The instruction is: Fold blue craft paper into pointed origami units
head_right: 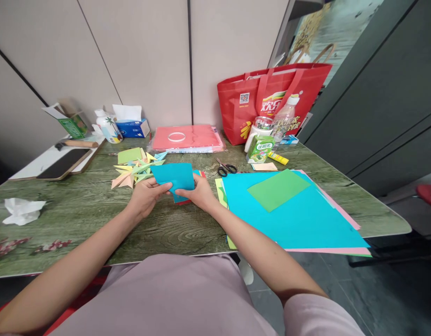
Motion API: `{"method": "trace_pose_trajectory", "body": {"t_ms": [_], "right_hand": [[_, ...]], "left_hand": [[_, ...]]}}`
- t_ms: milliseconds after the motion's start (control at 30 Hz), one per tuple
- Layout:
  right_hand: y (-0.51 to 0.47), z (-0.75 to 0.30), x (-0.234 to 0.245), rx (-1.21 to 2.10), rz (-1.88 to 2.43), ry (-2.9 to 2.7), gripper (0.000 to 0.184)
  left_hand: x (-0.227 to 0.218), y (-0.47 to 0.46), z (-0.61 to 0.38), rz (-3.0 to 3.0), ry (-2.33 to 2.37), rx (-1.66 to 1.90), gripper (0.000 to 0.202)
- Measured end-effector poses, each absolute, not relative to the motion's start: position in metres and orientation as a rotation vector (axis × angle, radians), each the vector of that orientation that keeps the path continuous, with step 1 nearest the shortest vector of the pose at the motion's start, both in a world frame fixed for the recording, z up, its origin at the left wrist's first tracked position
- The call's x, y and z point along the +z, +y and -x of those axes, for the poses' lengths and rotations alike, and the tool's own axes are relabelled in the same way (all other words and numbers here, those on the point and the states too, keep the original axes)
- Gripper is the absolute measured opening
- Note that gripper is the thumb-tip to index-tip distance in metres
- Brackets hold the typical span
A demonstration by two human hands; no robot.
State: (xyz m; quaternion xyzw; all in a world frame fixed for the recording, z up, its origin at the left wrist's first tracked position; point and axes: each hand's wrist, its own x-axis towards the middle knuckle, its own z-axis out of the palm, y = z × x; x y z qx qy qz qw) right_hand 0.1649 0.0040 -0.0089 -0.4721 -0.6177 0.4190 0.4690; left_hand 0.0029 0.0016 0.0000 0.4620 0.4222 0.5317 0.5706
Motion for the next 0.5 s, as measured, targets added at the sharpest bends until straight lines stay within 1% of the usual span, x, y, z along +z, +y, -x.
{"method": "trace_pose_trajectory", "body": {"t_ms": [200, 367, 500], "right_hand": [[0.0016, -0.165, -0.0073, 0.938, 1.192, -1.587, 0.041], [0.0034, -0.1642, -0.0111, 0.928, 1.236, -1.561, 0.041], [0.0047, -0.1647, -0.0129, 0.953, 1.19, -1.542, 0.039]], "left_hand": [[-0.0008, 0.0016, -0.003, -1.094, 1.005, 1.251, 0.03], [-0.0005, 0.0004, -0.0041, -1.093, 1.006, 1.239, 0.032], [-0.0008, 0.0001, -0.004, -1.084, 1.006, 1.232, 0.033]]}}
